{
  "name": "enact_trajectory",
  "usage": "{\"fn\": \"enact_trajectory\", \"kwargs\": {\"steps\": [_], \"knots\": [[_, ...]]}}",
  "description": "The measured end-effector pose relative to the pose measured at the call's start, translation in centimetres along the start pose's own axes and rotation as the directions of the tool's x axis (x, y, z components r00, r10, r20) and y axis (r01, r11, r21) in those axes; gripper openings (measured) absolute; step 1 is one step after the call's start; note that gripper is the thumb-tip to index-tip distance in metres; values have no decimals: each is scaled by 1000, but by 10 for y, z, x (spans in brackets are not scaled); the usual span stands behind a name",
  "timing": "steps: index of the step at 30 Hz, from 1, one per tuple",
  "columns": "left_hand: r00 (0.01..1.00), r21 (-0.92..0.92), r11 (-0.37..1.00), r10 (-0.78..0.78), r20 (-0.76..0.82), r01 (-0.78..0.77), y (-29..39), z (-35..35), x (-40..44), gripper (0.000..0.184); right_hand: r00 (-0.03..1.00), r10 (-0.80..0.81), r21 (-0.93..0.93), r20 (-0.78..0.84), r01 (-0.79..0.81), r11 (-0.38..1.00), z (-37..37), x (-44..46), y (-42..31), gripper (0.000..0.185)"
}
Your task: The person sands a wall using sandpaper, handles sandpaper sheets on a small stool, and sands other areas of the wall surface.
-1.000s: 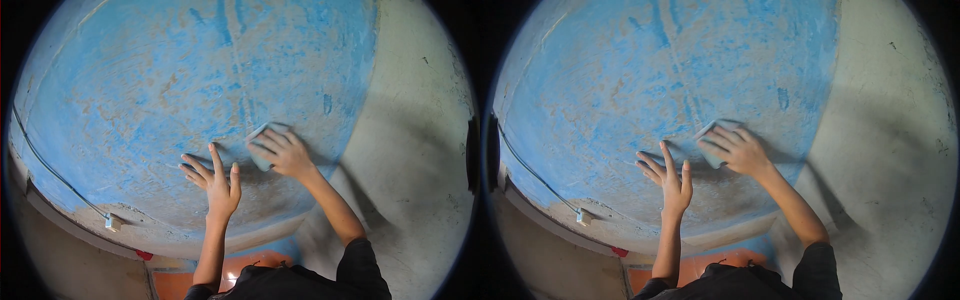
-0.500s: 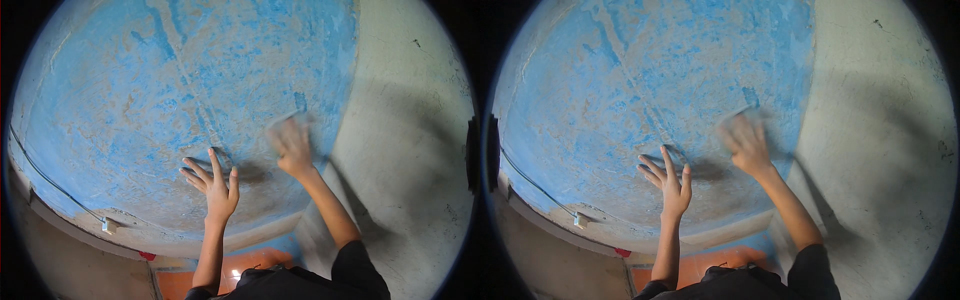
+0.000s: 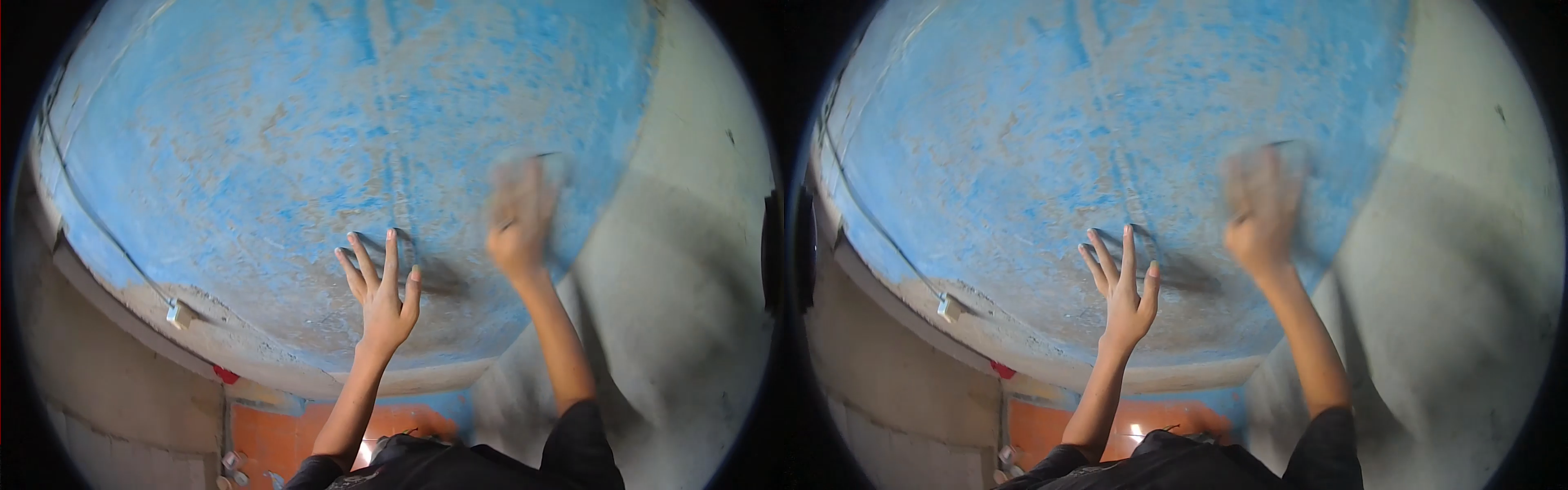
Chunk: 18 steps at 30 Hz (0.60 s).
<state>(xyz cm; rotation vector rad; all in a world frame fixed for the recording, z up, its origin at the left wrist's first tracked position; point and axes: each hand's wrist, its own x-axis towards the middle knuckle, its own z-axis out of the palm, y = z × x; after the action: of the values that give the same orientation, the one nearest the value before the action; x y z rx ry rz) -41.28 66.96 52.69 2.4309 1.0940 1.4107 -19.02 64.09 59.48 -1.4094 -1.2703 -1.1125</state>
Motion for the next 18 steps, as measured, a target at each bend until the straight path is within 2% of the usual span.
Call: {"fn": "enact_trajectory", "kwargs": {"steps": [1,2,3,4,5,6,7,8,9,10,13,15,16,17,18], "knots": [[1000,-1,1000,-22,-21,22,-1,-3,0,60,964,-164,81,208,150,985,-5,-1,-17,63],[998,18,999,-50,-24,51,-2,-5,1,60,860,-327,182,391,276,944,-7,-1,-31,62],[997,41,996,-74,-23,75,-5,-10,3,60,700,-473,296,535,369,881,-7,3,-41,61],[995,66,993,-95,-22,96,-8,-15,5,60,836,-387,176,388,345,922,-4,16,-41,62],[995,66,993,-90,-43,93,-14,-20,7,60,931,-299,68,211,292,954,2,33,-34,63],[994,66,994,-87,-63,91,-20,-24,8,59,978,-209,-23,17,209,978,6,46,-34,65],[993,65,994,-86,-80,92,-25,-29,8,59,996,-84,-38,-28,83,996,10,50,-45,65],[992,57,993,-100,-79,104,-28,-34,7,60,959,-255,24,127,254,967,12,47,-55,65],[991,50,992,-111,-75,115,-32,-40,9,60,869,-419,108,262,405,908,13,40,-67,65],[990,42,991,-122,-70,125,-35,-46,10,60,733,-569,208,374,532,821,13,35,-77,64],[984,14,992,-126,-128,128,-57,-63,8,60,646,-564,281,514,495,822,3,49,-89,67],[973,1,986,-163,-162,166,-73,-73,6,60,864,-434,87,255,427,900,10,61,-87,71],[969,-22,983,-185,-165,184,-80,-78,5,61,928,-358,7,105,359,933,13,64,-92,73],[965,-44,979,-205,-167,200,-88,-83,4,61,897,-351,-82,267,384,920,10,60,-102,70],[961,-67,975,-222,-167,213,-95,-88,3,61,819,-455,54,351,467,882,15,52,-113,69]]}}
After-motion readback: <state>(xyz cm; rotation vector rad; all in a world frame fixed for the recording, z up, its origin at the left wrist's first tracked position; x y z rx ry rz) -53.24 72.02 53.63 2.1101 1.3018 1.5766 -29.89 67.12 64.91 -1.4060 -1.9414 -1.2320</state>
